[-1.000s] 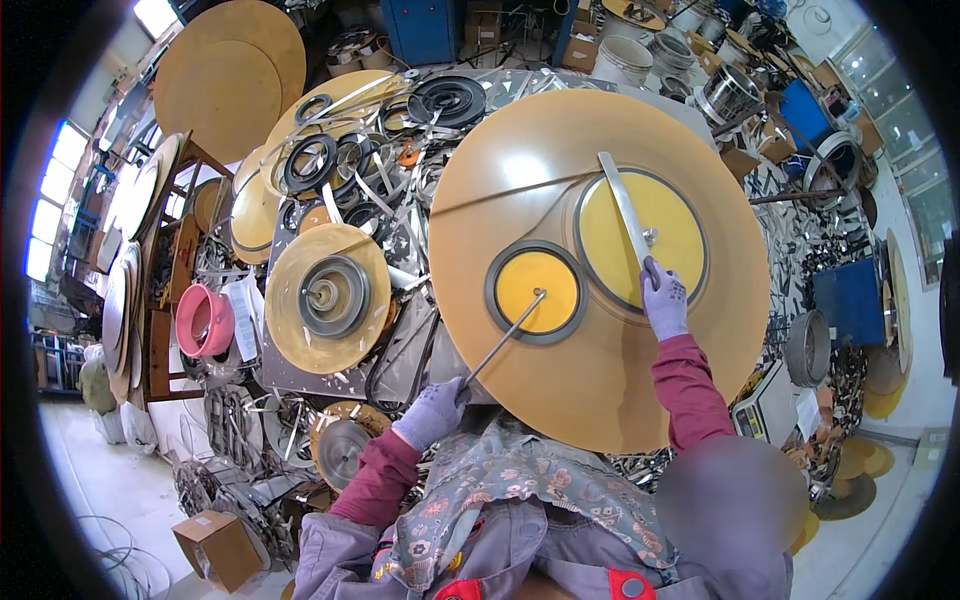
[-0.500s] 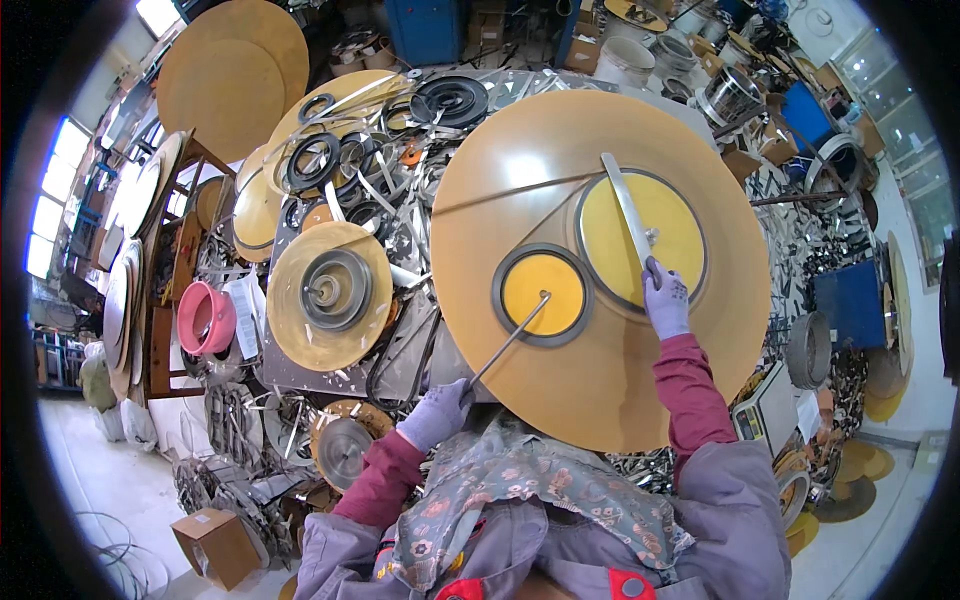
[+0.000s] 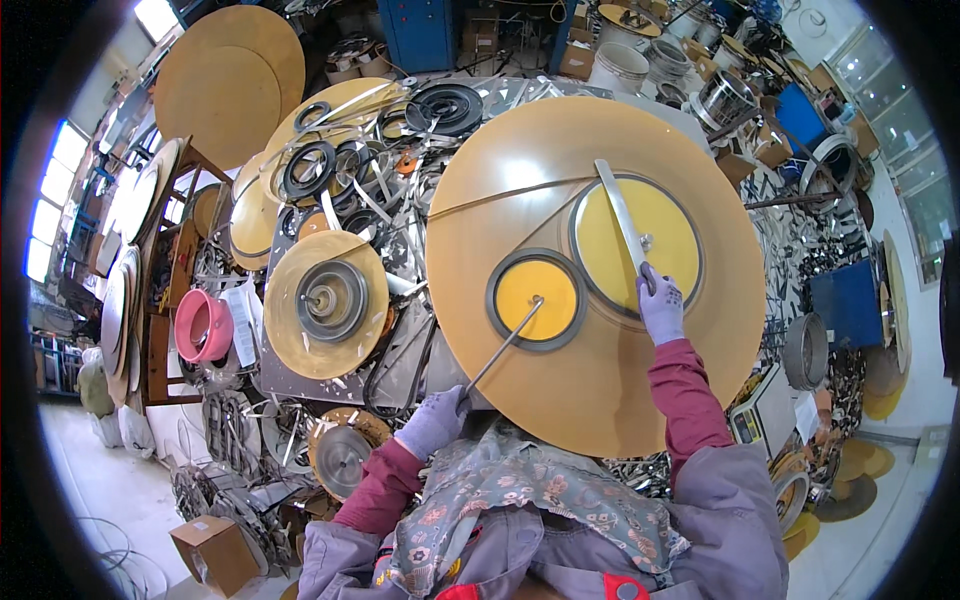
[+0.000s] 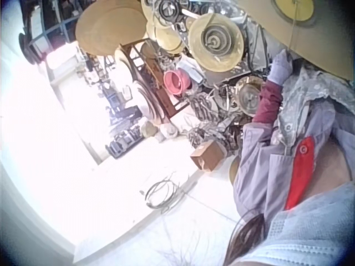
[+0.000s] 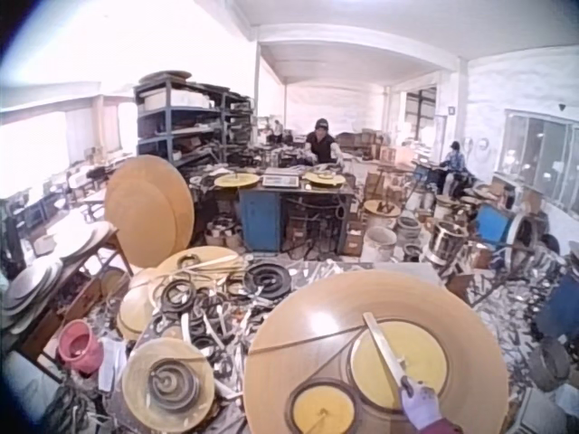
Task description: The person places a metal ring onto a yellow circular base and uses a metal bar to press it into place. They then pick up a smaller yellow disc from a pink bucket and place it onto the base, using the metal bar to secure it. The person continues to handle various metal rings and discs, arranging them on the base.
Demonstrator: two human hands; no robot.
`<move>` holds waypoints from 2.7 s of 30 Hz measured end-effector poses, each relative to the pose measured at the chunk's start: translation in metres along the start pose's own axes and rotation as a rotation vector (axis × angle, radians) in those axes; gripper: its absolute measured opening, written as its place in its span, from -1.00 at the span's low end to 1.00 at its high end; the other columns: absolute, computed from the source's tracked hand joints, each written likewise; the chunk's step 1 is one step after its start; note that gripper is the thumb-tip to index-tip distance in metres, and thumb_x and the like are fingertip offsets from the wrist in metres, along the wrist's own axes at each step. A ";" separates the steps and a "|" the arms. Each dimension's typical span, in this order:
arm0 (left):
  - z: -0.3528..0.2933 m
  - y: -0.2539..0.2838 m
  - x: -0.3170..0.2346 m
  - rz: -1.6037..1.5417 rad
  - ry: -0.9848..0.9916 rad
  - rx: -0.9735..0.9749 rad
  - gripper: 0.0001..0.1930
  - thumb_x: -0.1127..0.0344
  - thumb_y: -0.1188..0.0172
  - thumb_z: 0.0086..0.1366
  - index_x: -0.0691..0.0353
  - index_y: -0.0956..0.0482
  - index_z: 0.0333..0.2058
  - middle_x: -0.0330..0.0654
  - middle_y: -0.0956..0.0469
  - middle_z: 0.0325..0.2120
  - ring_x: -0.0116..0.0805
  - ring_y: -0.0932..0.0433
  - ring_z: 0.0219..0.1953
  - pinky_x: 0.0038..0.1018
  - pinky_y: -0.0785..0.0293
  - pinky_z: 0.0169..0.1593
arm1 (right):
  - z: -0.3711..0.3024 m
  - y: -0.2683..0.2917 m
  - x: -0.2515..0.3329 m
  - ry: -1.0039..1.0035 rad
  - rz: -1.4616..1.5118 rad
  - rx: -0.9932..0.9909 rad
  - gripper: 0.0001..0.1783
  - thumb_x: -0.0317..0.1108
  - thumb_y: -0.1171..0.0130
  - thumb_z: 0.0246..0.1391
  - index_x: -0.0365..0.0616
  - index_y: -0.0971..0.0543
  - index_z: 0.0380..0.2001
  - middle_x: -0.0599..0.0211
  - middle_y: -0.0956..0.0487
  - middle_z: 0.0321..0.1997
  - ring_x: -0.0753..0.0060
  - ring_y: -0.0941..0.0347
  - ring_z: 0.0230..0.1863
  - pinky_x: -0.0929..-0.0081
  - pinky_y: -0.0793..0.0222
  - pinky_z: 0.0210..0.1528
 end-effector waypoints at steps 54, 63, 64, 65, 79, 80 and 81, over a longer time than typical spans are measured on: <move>-0.001 -0.003 0.005 -0.016 -0.019 0.002 -0.82 0.31 -0.01 0.27 0.32 -0.42 -0.29 0.16 -0.54 -0.45 0.19 -0.52 -0.33 -0.06 -0.42 -0.22 | 0.010 -0.007 0.000 0.016 0.029 0.012 -0.62 -0.27 -0.08 0.15 -0.13 -0.54 0.02 0.00 -0.57 -0.22 0.03 -0.48 -0.16 0.20 -0.39 -0.05; 0.001 -0.001 0.004 -0.033 0.003 0.022 -0.84 0.31 -0.01 0.27 0.31 -0.42 -0.31 0.17 -0.53 -0.45 0.20 -0.52 -0.32 -0.05 -0.40 -0.22 | 0.009 -0.003 0.004 0.012 -0.017 0.006 -0.61 -0.24 -0.09 0.12 -0.07 -0.52 0.02 -0.05 -0.52 -0.31 -0.04 -0.47 -0.22 0.11 -0.38 -0.12; 0.001 0.000 0.001 -0.050 0.003 0.014 -0.84 0.31 -0.01 0.27 0.31 -0.42 -0.33 0.18 -0.52 -0.46 0.21 -0.51 -0.32 -0.03 -0.39 -0.23 | 0.010 -0.003 0.003 0.013 -0.017 0.006 -0.61 -0.24 -0.08 0.12 -0.06 -0.52 0.02 -0.05 -0.52 -0.31 -0.04 -0.47 -0.21 0.11 -0.38 -0.11; 0.002 -0.001 0.000 -0.056 -0.009 0.016 -0.84 0.31 -0.01 0.27 0.31 -0.42 -0.33 0.18 -0.52 -0.46 0.21 -0.51 -0.32 -0.03 -0.39 -0.23 | 0.009 -0.002 0.001 0.016 -0.017 0.005 -0.61 -0.25 -0.08 0.12 -0.05 -0.52 0.03 -0.05 -0.52 -0.31 -0.04 -0.47 -0.20 0.12 -0.38 -0.11; 0.000 -0.005 0.010 0.019 -0.024 0.001 -0.80 0.32 -0.03 0.24 0.31 -0.42 -0.23 0.17 -0.54 -0.41 0.19 -0.53 -0.30 -0.06 -0.42 -0.20 | 0.010 -0.010 -0.002 0.060 -0.001 0.003 -0.60 -0.23 -0.07 0.15 -0.12 -0.53 0.03 -0.02 -0.55 -0.23 0.00 -0.49 -0.18 0.17 -0.39 -0.08; 0.000 -0.006 0.013 0.010 -0.038 -0.008 -0.80 0.32 -0.03 0.24 0.31 -0.42 -0.23 0.18 -0.54 -0.41 0.19 -0.52 -0.30 -0.06 -0.42 -0.20 | 0.010 -0.010 -0.004 0.046 0.001 0.011 -0.60 -0.22 -0.07 0.15 -0.10 -0.53 0.03 -0.02 -0.55 -0.24 -0.01 -0.49 -0.18 0.16 -0.39 -0.08; -0.001 -0.003 0.010 0.005 -0.031 -0.004 -0.81 0.33 -0.03 0.23 0.31 -0.42 -0.23 0.18 -0.54 -0.41 0.19 -0.52 -0.29 -0.06 -0.42 -0.20 | 0.010 -0.008 0.000 0.029 0.001 0.019 -0.60 -0.22 -0.07 0.15 -0.09 -0.53 0.04 -0.02 -0.54 -0.24 -0.01 -0.49 -0.18 0.16 -0.39 -0.08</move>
Point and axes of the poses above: each hand's wrist, its own z-axis towards the middle knuckle, its own y-axis out of the back of the hand, x = y × z, the point moved 5 cm from there along z, towards the middle knuckle
